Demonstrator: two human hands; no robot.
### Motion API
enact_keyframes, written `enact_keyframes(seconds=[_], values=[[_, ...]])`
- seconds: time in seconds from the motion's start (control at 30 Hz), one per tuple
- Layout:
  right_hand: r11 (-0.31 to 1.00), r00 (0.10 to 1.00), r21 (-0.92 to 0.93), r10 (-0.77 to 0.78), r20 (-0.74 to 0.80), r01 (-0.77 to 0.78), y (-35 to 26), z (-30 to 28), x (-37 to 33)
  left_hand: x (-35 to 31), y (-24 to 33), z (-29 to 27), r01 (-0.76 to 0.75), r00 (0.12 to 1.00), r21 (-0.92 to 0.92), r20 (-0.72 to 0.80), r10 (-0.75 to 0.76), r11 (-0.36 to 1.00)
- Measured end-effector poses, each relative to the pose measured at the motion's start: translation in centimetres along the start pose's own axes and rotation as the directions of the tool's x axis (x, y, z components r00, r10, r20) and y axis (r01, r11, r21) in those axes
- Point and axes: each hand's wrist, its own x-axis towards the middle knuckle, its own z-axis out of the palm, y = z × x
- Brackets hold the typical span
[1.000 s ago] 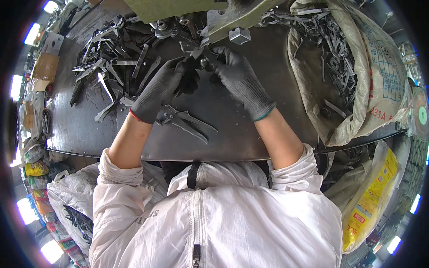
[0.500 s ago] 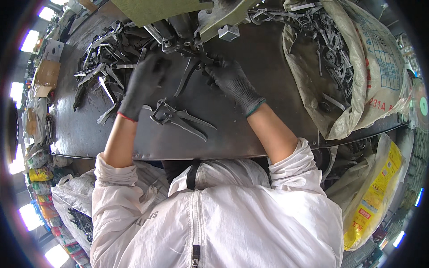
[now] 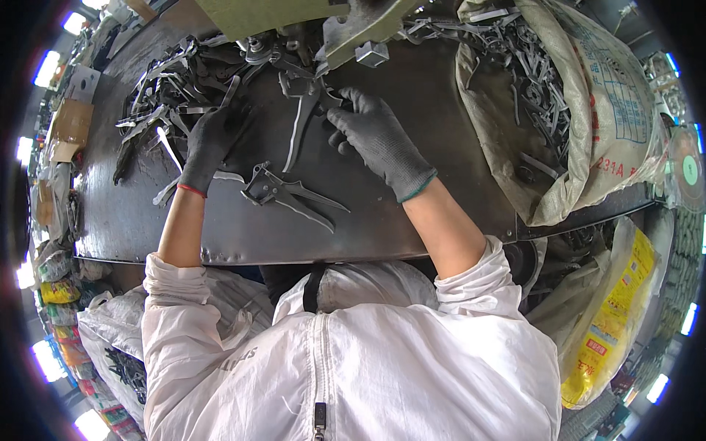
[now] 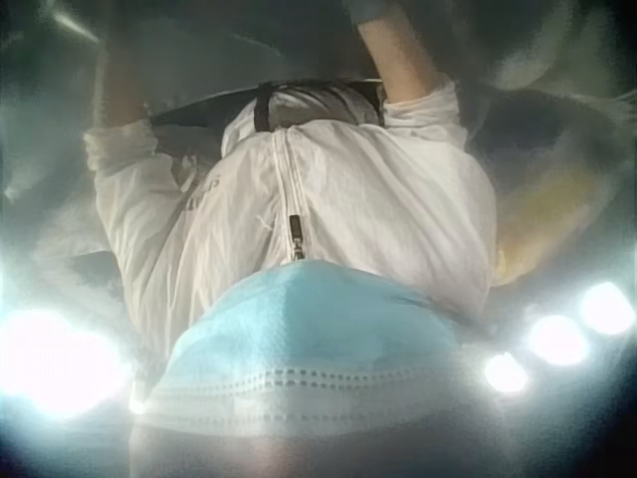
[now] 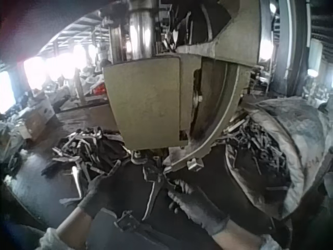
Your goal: The person picks up metal components and positions them under a machine to press them together, repeating this process to assemble tools. They occasionally move pieces aside on the table before placing the finished assemblies into a pile.
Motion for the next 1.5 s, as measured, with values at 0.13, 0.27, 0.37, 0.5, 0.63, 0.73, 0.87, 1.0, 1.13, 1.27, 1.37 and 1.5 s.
enact_keyframes(seconds=[0.13,0.27,0.37,0.5,0.63,0.73,0.87,1.0,1.13,1.27,1.37,1.5], values=[[0.998,0.998,-0.038,0.056,0.012,-0.055,-0.4,0.3,0.3,0.6,-1.2,1.0,0.0,0.999,0.076,0.045,-0.004,0.997],[0.998,0.999,-0.035,0.051,0.001,-0.051,-0.9,0.2,0.3,0.7,-2.5,3.0,0.027,0.999,-0.019,0.047,-0.026,0.999],[0.997,0.997,-0.026,0.075,0.007,-0.075,-1.2,-0.7,-0.1,-0.1,-1.5,2.9,-0.038,0.999,-0.001,0.035,0.038,0.999],[0.996,0.996,0.048,0.079,0.045,-0.081,-1.0,-1.5,0.4,0.2,-0.8,3.3,-0.132,0.991,0.0,-0.009,0.132,0.991],[0.998,0.998,0.02,0.055,0.038,-0.056,-1.2,-1.1,1.1,0.4,-1.6,3.8,-0.139,0.985,-0.108,-0.117,0.126,0.984],[0.99,0.989,0.015,0.138,0.045,-0.139,-1.4,-1.8,0.7,0.1,0.1,2.2,-0.094,0.985,-0.274,-0.166,0.049,0.957],[0.98,0.986,-0.129,0.157,0.052,-0.15,-0.3,-2.0,1.5,-2.1,2.0,-1.1,-0.004,0.985,-0.5,-0.149,-0.081,0.866],[0.995,0.991,-0.078,0.069,0.113,-0.061,0.9,-1.8,2.0,-4.5,-4.5,-0.8,-0.034,0.973,-0.481,-0.218,-0.082,0.876],[0.997,0.989,0.028,0.07,0.132,-0.075,2.8,-2.7,2.8,-7.2,-3.0,-1.9,0.165,0.947,-0.804,-0.032,-0.318,0.571],[0.997,0.997,0.062,0.039,0.066,-0.043,2.7,-2.4,2.0,-7.9,1.8,-3.4,0.183,0.982,-0.82,0.121,-0.147,0.542],[0.996,1.0,0.085,0.0,0.004,0.0,3.4,-1.0,1.5,-7.7,5.7,-3.5,0.047,0.995,-0.859,0.087,0.055,0.51],[0.993,0.989,-0.022,-0.111,0.093,0.114,2.3,0.0,1.3,-7.0,11.5,-1.3,0.119,0.987,-0.989,0.128,0.101,0.086]])
